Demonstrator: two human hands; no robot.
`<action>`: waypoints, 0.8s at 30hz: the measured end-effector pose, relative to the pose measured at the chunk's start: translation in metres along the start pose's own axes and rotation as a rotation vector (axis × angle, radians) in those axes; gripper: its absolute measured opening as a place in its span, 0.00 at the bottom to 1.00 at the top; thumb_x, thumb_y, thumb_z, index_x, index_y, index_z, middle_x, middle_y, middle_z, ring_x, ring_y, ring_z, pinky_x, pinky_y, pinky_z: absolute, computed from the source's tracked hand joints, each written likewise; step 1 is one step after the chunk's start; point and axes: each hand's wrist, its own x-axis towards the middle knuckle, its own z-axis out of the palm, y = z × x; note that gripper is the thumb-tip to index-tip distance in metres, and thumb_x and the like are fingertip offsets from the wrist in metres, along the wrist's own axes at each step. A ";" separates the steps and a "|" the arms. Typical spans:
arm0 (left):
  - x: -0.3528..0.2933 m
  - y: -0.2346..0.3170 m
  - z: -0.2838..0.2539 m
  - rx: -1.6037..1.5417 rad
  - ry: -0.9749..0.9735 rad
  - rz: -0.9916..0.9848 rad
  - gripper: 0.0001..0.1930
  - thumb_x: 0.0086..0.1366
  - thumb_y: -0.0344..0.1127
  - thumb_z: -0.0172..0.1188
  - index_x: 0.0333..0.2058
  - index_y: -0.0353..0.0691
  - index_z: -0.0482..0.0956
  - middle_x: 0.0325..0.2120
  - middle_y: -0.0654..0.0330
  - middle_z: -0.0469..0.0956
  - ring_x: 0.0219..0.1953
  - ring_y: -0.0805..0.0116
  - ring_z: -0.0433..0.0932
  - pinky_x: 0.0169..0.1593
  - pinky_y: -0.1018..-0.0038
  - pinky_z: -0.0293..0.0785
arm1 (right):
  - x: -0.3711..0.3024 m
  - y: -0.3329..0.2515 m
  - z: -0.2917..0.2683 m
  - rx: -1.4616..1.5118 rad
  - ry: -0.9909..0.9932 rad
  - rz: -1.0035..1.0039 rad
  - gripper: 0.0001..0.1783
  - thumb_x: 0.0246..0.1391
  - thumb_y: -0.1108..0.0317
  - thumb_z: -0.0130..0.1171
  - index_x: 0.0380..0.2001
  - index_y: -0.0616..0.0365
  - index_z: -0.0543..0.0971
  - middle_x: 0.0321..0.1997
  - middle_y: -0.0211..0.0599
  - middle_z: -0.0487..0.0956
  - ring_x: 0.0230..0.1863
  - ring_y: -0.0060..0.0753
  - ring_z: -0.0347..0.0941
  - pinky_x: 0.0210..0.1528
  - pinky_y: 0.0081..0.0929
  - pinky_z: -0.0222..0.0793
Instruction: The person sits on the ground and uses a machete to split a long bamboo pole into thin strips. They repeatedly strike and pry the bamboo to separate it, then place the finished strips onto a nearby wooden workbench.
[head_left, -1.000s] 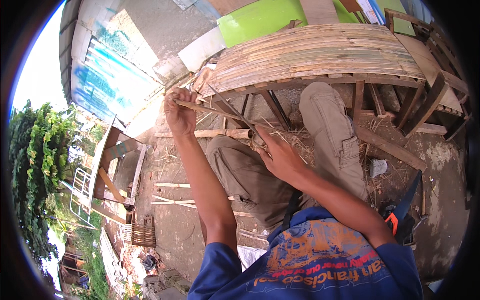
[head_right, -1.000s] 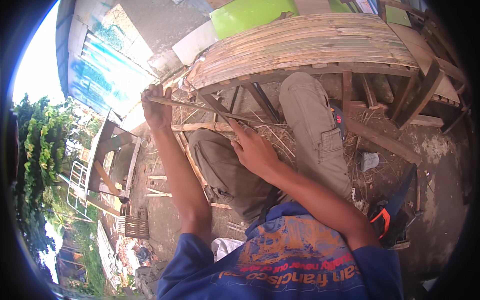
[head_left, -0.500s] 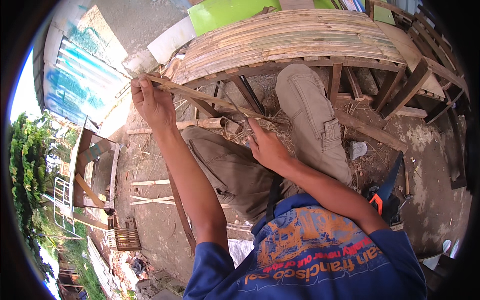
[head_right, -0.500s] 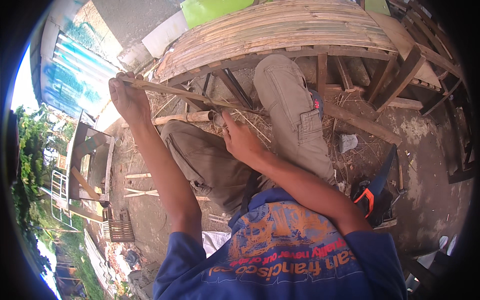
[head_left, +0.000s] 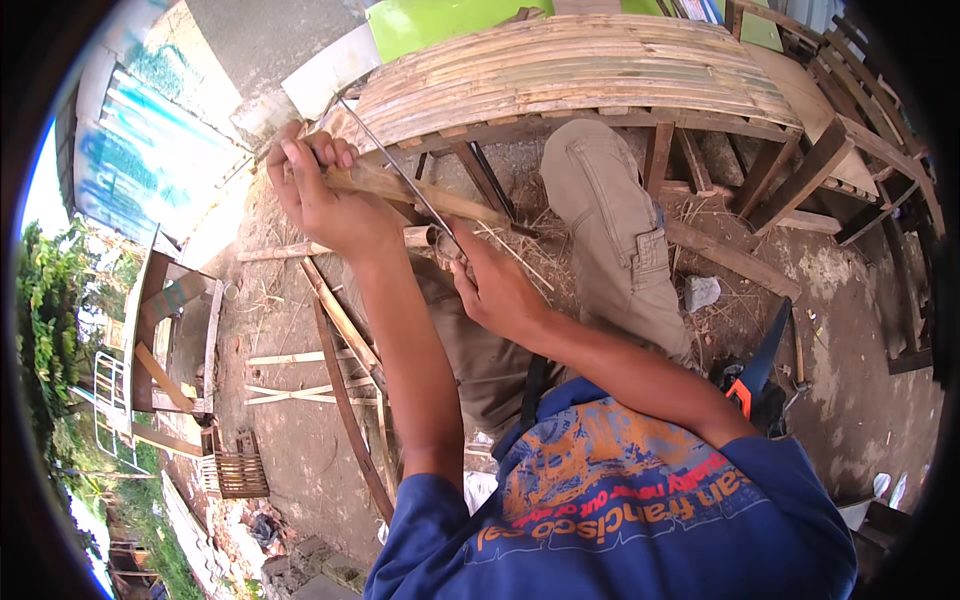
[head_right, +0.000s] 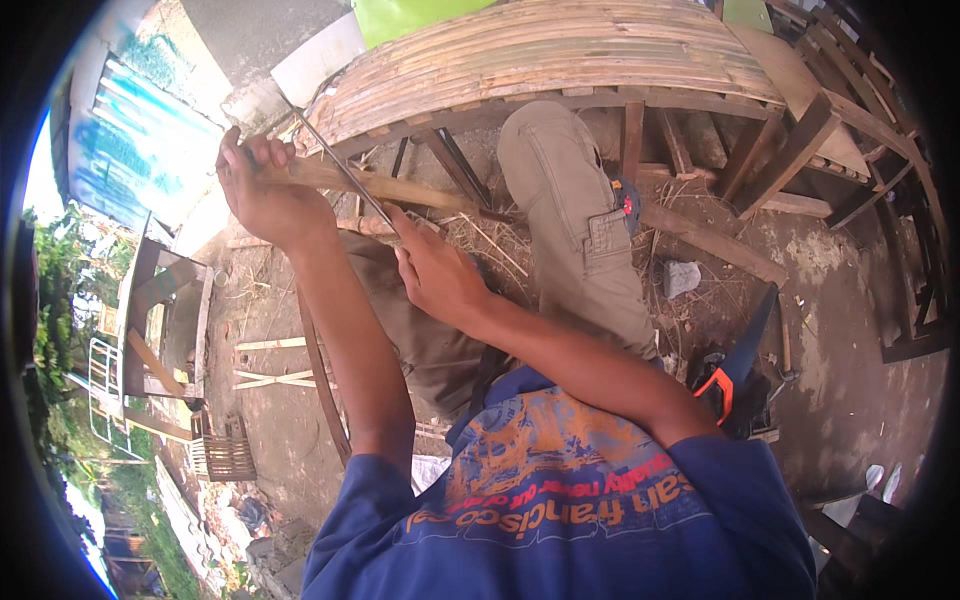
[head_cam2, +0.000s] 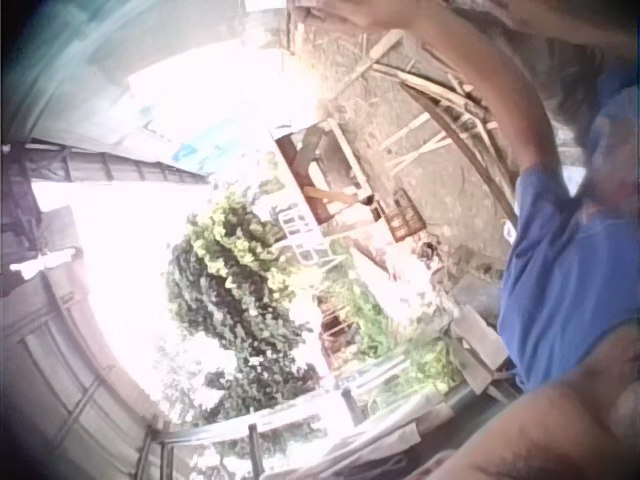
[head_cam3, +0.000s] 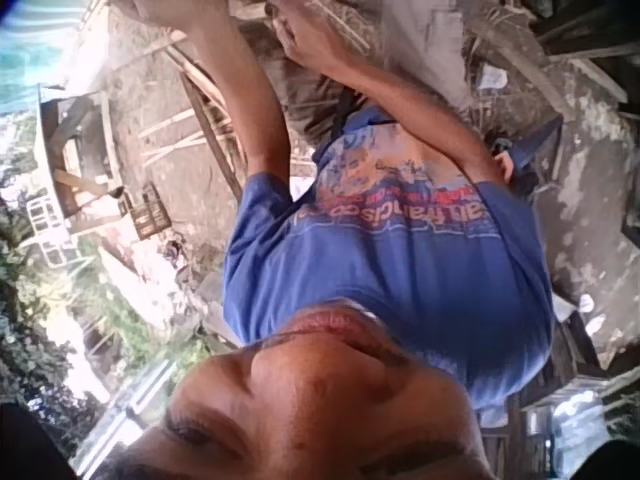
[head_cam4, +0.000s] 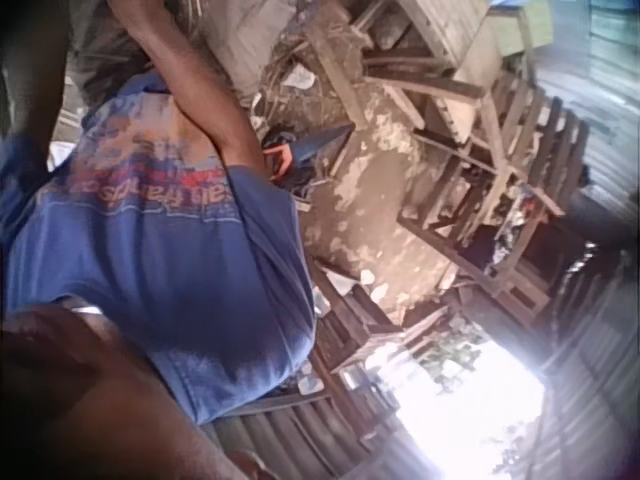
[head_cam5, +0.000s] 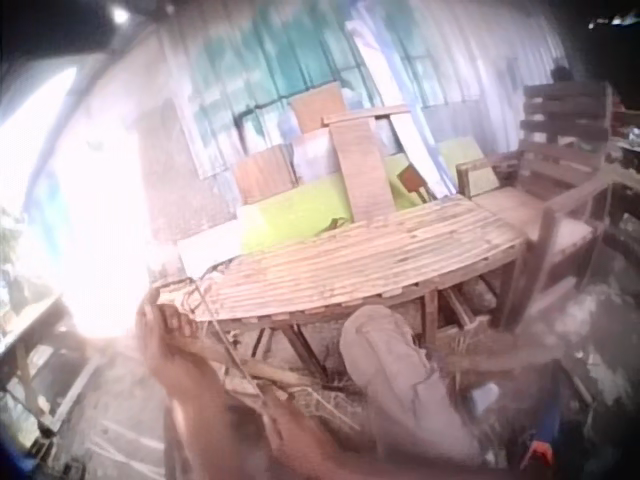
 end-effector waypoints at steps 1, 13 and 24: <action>0.003 0.000 -0.001 -0.016 0.012 0.008 0.13 0.75 0.40 0.50 0.44 0.34 0.70 0.24 0.62 0.65 0.28 0.74 0.61 0.33 0.78 0.61 | -0.001 -0.004 0.000 0.003 -0.011 -0.010 0.32 0.61 0.73 0.49 0.68 0.57 0.55 0.38 0.59 0.75 0.35 0.65 0.76 0.37 0.54 0.73; -0.010 0.007 -0.011 0.030 0.125 0.079 0.11 0.75 0.40 0.51 0.35 0.40 0.65 0.23 0.65 0.61 0.26 0.75 0.58 0.30 0.78 0.58 | -0.028 -0.004 0.006 -0.128 -0.088 0.074 0.32 0.62 0.71 0.50 0.68 0.58 0.57 0.44 0.61 0.76 0.38 0.66 0.76 0.38 0.54 0.74; -0.004 0.010 -0.018 0.018 0.142 0.083 0.12 0.74 0.41 0.51 0.33 0.43 0.64 0.23 0.66 0.60 0.26 0.75 0.58 0.31 0.77 0.59 | -0.018 0.070 0.000 -0.263 -0.241 0.341 0.32 0.59 0.71 0.50 0.67 0.59 0.59 0.38 0.61 0.79 0.36 0.64 0.78 0.37 0.55 0.74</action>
